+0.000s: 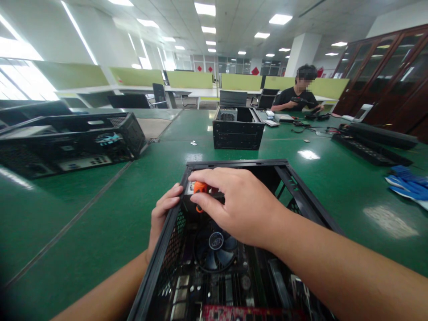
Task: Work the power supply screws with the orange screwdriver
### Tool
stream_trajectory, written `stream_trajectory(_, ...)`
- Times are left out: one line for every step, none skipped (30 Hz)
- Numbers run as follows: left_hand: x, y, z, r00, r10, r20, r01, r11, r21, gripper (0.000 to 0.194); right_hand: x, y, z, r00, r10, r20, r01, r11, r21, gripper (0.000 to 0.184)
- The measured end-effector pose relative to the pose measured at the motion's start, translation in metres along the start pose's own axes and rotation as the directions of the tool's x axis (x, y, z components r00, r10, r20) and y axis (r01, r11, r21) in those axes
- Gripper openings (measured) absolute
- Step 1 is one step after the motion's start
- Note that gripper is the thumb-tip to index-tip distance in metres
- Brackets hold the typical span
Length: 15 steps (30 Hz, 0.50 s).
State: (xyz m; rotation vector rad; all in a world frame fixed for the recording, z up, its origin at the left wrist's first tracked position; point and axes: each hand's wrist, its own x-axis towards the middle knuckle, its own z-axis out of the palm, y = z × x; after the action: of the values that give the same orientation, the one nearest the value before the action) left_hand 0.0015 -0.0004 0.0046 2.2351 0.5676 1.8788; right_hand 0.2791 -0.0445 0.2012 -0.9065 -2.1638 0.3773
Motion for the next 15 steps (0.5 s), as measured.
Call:
stream_trajectory(0.001,0.001,0.000,1.000,0.005,0.001,-0.005,1.000,-0.002,0.053,0.000,0.001,-0.001,1.000,0.006,-0.009,-0.006,1.000,-0.022,0.028)
stream_trajectory(0.002,0.001,0.001,1.000,0.007,-0.001,-0.007,1.000,-0.004,0.052,0.000,0.002,-0.001,1.000,0.001,-0.011,-0.002,0.999,-0.043,0.028)
stream_trajectory(0.002,0.002,0.001,1.000,0.006,-0.002,-0.006,1.000,-0.004,0.052,0.000,0.003,-0.002,1.000,-0.017,-0.005,0.017,0.998,-0.058,0.031)
stream_trajectory(0.002,0.002,0.002,1.000,0.003,-0.005,-0.003,1.000,-0.003,0.051,-0.001,0.004,-0.002,0.999,-0.046,0.007,0.046,0.997,-0.067,0.034)
stream_trajectory(0.002,0.003,0.002,1.000,-0.002,-0.009,0.002,1.000,0.000,0.051,-0.001,0.005,-0.002,0.997,-0.077,0.019,0.078,0.994,-0.071,0.039)
stream_trajectory(0.002,0.003,0.002,1.000,-0.006,-0.014,0.006,1.000,0.003,0.052,-0.002,0.006,-0.003,0.994,-0.104,0.032,0.106,0.992,-0.072,0.044)
stream_trajectory(0.001,0.002,0.002,1.000,-0.006,-0.019,0.006,1.000,0.005,0.052,-0.003,0.006,-0.002,0.991,-0.123,0.042,0.126,0.990,-0.071,0.047)
stream_trajectory(0.000,0.002,0.002,1.000,-0.008,-0.021,0.008,1.000,0.007,0.053,-0.003,0.006,-0.002,0.990,-0.130,0.050,0.134,0.989,-0.068,0.050)
stream_trajectory(0.000,0.001,0.001,1.000,-0.009,-0.021,0.009,1.000,0.008,0.054,-0.004,0.006,-0.002,0.990,-0.131,0.054,0.134,0.989,-0.061,0.050)
stream_trajectory(-0.001,0.001,0.001,1.000,-0.012,-0.021,0.012,1.000,0.008,0.054,-0.004,0.005,-0.001,0.991,-0.124,0.055,0.127,0.991,-0.052,0.049)
stream_trajectory(-0.002,0.000,0.001,1.000,-0.015,-0.020,0.015,1.000,0.009,0.054,-0.003,0.003,-0.001,0.993,-0.108,0.054,0.111,0.993,-0.043,0.046)
stream_trajectory(-0.003,0.000,0.000,1.000,-0.020,-0.017,0.020,1.000,0.010,0.054,-0.003,0.002,-0.001,0.995,-0.085,0.047,0.086,0.996,-0.039,0.040)
stream_trajectory(-0.003,0.000,0.000,1.000,-0.025,-0.017,0.025,1.000,0.011,0.053,-0.002,0.000,-0.001,0.998,-0.051,0.038,0.053,0.998,-0.039,0.033)
stream_trajectory(-0.003,0.000,0.000,0.999,-0.027,-0.017,0.027,1.000,0.010,0.052,-0.001,-0.002,-0.001,1.000,-0.015,0.027,0.016,0.999,-0.042,0.025)
stream_trajectory(-0.002,0.000,0.000,0.999,-0.026,-0.018,0.026,1.000,0.007,0.051,0.000,-0.004,-0.001,1.000,0.022,0.019,-0.021,0.999,-0.047,0.017)
